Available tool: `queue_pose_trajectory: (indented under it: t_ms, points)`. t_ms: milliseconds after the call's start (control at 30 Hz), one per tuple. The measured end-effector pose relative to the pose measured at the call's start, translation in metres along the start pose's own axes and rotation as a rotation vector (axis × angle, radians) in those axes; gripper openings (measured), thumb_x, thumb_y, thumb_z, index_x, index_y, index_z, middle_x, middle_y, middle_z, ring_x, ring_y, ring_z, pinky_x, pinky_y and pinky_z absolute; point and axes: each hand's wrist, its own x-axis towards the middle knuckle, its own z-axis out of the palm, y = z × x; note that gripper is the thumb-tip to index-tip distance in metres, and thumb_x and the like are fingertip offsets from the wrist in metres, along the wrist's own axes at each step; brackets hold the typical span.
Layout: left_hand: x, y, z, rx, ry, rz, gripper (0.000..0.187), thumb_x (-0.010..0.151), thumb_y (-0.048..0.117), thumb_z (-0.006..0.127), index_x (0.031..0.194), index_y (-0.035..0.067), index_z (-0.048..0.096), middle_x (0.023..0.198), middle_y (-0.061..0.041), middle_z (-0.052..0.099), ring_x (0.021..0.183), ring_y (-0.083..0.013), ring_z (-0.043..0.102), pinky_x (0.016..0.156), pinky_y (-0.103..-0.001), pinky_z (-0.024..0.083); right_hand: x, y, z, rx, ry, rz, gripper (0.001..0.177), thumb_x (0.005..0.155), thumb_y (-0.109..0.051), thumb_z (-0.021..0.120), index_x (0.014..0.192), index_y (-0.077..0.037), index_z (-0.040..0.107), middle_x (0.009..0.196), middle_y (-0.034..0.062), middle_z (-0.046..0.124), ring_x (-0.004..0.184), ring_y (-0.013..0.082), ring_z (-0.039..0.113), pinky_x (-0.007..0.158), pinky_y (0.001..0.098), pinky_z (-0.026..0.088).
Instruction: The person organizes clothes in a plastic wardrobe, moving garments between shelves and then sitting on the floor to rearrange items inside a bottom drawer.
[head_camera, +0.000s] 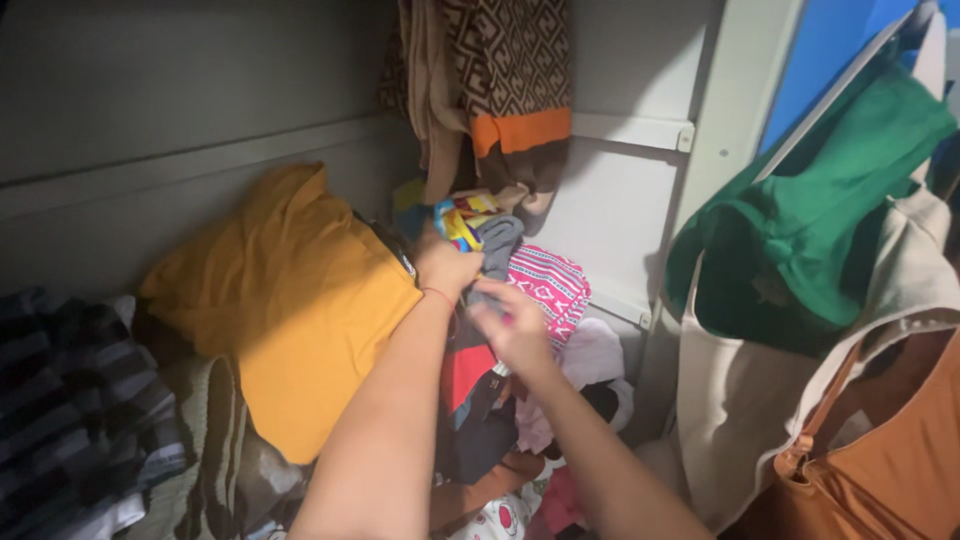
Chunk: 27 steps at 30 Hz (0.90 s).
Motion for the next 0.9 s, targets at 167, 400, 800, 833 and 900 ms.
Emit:
queue_pose_trajectory:
  t_ms: [167,400,800,833,900]
  points:
    - [-0.001,-0.015,0.008,-0.013,-0.020,-0.058,0.080,0.059,0.029,0.092,0.127,0.007,0.057,0.111,-0.019,0.073,0.105,-0.0373,0.071,0.093,-0.042,0.056,0.004,0.027,-0.056,-0.432,0.652,0.123,0.056,0.077,-0.014,0.088,0.122,0.003,0.059,0.114,0.0207,0.059,0.102,0.0341,0.059,0.092,0.0423,0.050]
    - [-0.003,-0.033,0.025,-0.029,0.054,0.062,0.093,0.059,0.031,0.094,0.136,0.005,0.049,0.118,-0.021,0.069,0.109,-0.0414,0.066,0.095,-0.045,0.053,0.008,0.034,-0.042,-0.381,0.589,0.289,0.061,0.073,-0.024,0.084,0.126,-0.003,0.061,0.106,0.0073,0.067,0.104,0.0258,0.067,0.094,0.0395,0.052]
    - [-0.012,-0.016,0.015,-0.096,0.066,0.047,0.088,0.054,0.026,0.090,0.130,0.007,0.049,0.105,-0.020,0.072,0.099,-0.0403,0.071,0.087,-0.044,0.058,0.011,-0.023,0.033,-0.565,0.453,0.124,0.028,0.084,-0.019,0.073,0.108,-0.006,0.068,0.114,0.0138,0.066,0.106,0.0355,0.063,0.090,0.0483,0.048]
    - [-0.012,-0.014,0.015,-0.077,0.048,0.040,0.089,0.053,0.026,0.090,0.130,0.007,0.048,0.105,-0.020,0.072,0.099,-0.0401,0.071,0.087,-0.044,0.058,0.011,-0.021,0.033,-0.578,0.443,0.125,0.028,0.085,-0.020,0.072,0.109,-0.006,0.067,0.114,0.0141,0.066,0.107,0.0362,0.062,0.091,0.0484,0.048]
    - [-0.013,-0.011,0.013,-0.038,0.017,0.021,0.091,0.052,0.027,0.091,0.129,0.006,0.047,0.106,-0.020,0.072,0.100,-0.0396,0.071,0.088,-0.043,0.058,0.010,-0.017,0.033,-0.602,0.418,0.126,0.028,0.088,-0.020,0.071,0.111,-0.007,0.065,0.113,0.0145,0.067,0.109,0.0375,0.062,0.093,0.0486,0.048]
